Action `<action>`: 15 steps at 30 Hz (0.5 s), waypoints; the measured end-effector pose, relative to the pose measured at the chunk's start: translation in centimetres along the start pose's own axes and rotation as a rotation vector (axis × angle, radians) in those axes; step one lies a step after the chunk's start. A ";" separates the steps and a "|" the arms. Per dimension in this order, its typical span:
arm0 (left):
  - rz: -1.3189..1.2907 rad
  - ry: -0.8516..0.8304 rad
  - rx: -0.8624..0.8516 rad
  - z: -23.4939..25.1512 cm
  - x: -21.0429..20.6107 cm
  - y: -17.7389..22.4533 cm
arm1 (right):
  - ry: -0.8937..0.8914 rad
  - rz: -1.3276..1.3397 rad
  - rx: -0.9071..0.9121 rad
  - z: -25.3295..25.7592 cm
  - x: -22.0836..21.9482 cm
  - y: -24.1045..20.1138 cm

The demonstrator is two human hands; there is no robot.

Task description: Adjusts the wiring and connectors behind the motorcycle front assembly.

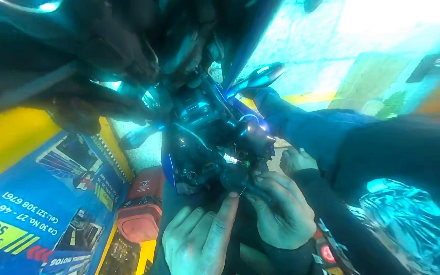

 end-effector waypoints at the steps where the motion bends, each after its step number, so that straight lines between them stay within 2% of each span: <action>1: -0.001 0.006 0.001 0.1 -0.2 0.0 | -0.002 -0.020 0.021 -0.1 0.0 0.0; 9: -0.135 0.047 0.117 -0.4 -0.8 -0.5 | 0.030 -0.075 0.065 0.3 0.1 -0.1; 15: -0.120 0.082 0.115 0.6 -1.2 -0.4 | 0.034 -0.057 0.087 0.3 0.0 0.0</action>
Point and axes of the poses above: each hand's wrist, its own z-axis towards the middle knuckle, its own x-axis out of the back of the hand, y = z × x, the point moved 5 cm from there along z, towards the middle knuckle, and after that the axes turned 8 degrees about y, right-handed, at the moved point
